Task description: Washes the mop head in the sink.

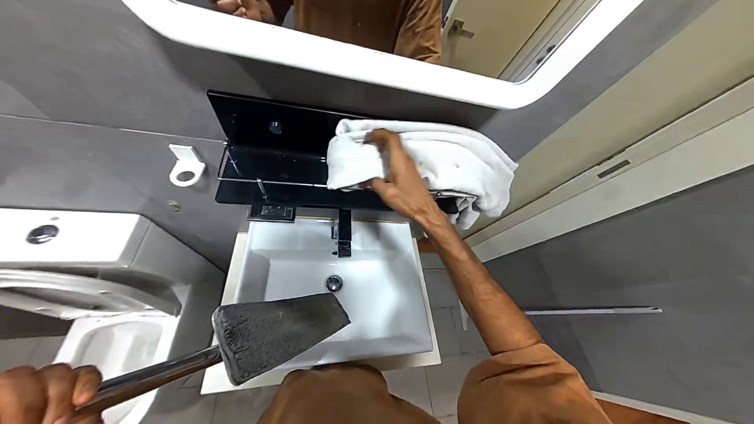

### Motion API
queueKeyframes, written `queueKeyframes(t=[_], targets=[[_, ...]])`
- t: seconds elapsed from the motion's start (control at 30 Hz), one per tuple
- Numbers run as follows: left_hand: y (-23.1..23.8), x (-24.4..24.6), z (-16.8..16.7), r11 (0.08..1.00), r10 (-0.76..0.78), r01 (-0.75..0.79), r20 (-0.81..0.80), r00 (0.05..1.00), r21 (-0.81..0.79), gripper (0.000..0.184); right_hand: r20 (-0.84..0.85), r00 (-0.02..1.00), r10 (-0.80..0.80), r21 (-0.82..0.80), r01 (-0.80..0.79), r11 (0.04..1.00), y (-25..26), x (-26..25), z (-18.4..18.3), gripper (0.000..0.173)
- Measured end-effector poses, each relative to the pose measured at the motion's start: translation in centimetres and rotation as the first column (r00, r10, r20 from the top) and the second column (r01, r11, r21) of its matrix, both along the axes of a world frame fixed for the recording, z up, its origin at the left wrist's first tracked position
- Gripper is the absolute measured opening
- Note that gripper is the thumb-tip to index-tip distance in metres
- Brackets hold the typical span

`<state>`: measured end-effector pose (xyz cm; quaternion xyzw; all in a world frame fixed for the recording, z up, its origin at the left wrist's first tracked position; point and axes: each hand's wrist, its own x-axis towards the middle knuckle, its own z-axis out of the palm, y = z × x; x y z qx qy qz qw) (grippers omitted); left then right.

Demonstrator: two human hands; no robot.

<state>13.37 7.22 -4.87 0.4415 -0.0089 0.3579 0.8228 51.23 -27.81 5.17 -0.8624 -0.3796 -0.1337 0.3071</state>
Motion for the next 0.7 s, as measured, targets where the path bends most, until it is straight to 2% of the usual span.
queueKeyframes(t=[0.03,0.07,0.13,0.23,0.3,0.4,0.43,0.5,0.53,0.57,0.63,0.7], targets=[[-0.7,0.4,0.6,0.999,-0.004,0.005,0.014,1.000,-0.032,0.039,0.058,0.998,-0.032,-0.030,0.034,0.999,-0.7,-0.2,-0.2,0.062],[-1.4,0.8,1.2,0.998,0.001,0.000,0.020,1.000,-0.064,0.039,0.108,0.993,-0.057,-0.137,0.071,0.988,-1.5,0.1,-0.7,0.057],[-3.0,1.6,2.6,0.995,0.050,-0.050,-0.010,0.999,-0.083,0.042,0.078,0.994,-0.080,-0.326,0.102,0.940,-2.8,0.0,-2.3,0.069],[-3.9,2.9,3.5,0.988,0.089,-0.093,-0.038,0.995,-0.120,0.044,0.126,0.986,-0.113,-0.356,0.151,0.922,-3.4,-1.7,-2.6,0.079],[-4.2,3.3,3.6,0.983,0.102,-0.109,-0.055,0.993,-0.146,0.046,0.223,0.965,-0.140,-0.205,0.187,0.961,-3.6,-3.8,-3.3,0.075],[-3.8,3.1,2.8,0.978,0.115,-0.130,-0.096,0.989,-0.166,0.045,0.432,0.875,-0.218,0.220,0.132,0.966,-4.2,-6.5,-7.1,0.045],[-3.8,3.1,2.7,0.973,0.125,-0.145,-0.116,0.985,-0.181,0.045,0.437,0.871,-0.225,0.276,0.108,0.955,-4.4,-7.7,-9.4,0.038],[-3.9,3.3,3.1,0.964,0.136,-0.162,-0.133,0.982,-0.209,0.048,0.276,0.943,-0.187,0.205,0.132,0.970,-4.6,-9.8,-14.2,0.029],[-3.9,3.5,3.4,0.965,0.136,-0.162,-0.135,0.981,-0.207,0.050,0.109,0.975,-0.194,0.114,0.182,0.977,-4.4,-10.3,-15.9,0.028],[-3.8,3.9,3.5,0.966,0.141,-0.167,-0.136,0.981,-0.197,0.051,-0.084,0.971,-0.222,0.023,0.225,0.974,-3.7,-9.8,-17.0,0.036],[-3.1,4.4,3.0,0.970,0.157,-0.180,-0.145,0.977,-0.162,0.050,-0.372,0.890,-0.263,-0.007,0.281,0.960,-1.7,-7.0,-18.9,0.053],[-2.3,4.8,2.0,0.975,0.161,-0.183,-0.162,0.974,-0.128,0.050,-0.537,0.809,-0.237,0.039,0.304,0.952,-0.3,-5.2,-20.6,0.051]])
